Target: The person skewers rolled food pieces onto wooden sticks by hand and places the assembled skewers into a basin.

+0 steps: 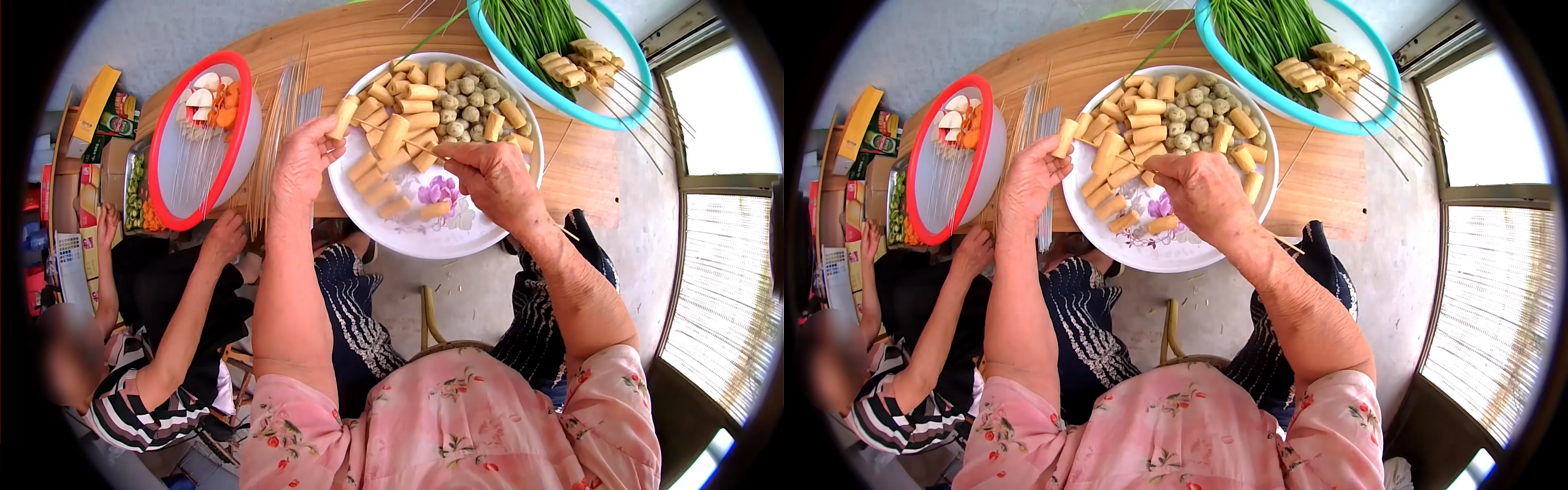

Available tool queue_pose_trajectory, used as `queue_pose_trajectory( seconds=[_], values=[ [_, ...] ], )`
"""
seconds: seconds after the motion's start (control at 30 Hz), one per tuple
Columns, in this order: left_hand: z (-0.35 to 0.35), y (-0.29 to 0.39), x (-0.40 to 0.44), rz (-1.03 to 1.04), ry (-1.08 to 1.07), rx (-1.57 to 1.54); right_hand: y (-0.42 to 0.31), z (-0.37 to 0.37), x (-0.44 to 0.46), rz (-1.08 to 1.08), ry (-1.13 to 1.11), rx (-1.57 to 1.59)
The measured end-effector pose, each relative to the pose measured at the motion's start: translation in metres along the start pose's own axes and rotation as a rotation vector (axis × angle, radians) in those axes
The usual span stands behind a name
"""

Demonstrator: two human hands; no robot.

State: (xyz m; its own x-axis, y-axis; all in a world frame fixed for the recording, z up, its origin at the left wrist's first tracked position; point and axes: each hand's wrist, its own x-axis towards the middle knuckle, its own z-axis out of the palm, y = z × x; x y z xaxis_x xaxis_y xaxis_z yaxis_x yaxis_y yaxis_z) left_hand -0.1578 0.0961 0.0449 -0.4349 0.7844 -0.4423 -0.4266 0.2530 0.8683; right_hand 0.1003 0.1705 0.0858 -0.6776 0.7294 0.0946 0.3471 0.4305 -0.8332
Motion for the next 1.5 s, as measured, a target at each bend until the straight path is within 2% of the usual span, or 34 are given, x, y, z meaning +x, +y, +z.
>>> queue_pose_trajectory(
  seconds=[0.67, 0.9, 1.1, 1.2, 1.33, 1.5],
  values=[
    [0.013, 0.005, -0.009, 0.033, -0.032, -0.057, -0.003, 0.004, -0.001, -0.041, 0.018, 0.038],
    [0.028, -0.007, -0.012, -0.028, -0.147, 0.051, 0.002, 0.012, 0.001, -0.071, 0.049, 0.014],
    [0.029, 0.001, -0.016, -0.033, -0.058, -0.004, 0.000, 0.012, 0.006, -0.047, 0.072, 0.027],
    [0.005, -0.006, -0.002, 0.071, 0.068, 0.526, 0.001, 0.008, 0.006, -0.025, 0.087, 0.043],
    [-0.008, -0.035, 0.013, 0.210, 0.003, 1.258, 0.003, 0.005, 0.006, 0.007, 0.068, 0.043],
    [0.012, -0.044, 0.012, 0.075, -0.053, 1.572, 0.001, 0.004, 0.005, -0.002, 0.063, 0.029]
  ],
)
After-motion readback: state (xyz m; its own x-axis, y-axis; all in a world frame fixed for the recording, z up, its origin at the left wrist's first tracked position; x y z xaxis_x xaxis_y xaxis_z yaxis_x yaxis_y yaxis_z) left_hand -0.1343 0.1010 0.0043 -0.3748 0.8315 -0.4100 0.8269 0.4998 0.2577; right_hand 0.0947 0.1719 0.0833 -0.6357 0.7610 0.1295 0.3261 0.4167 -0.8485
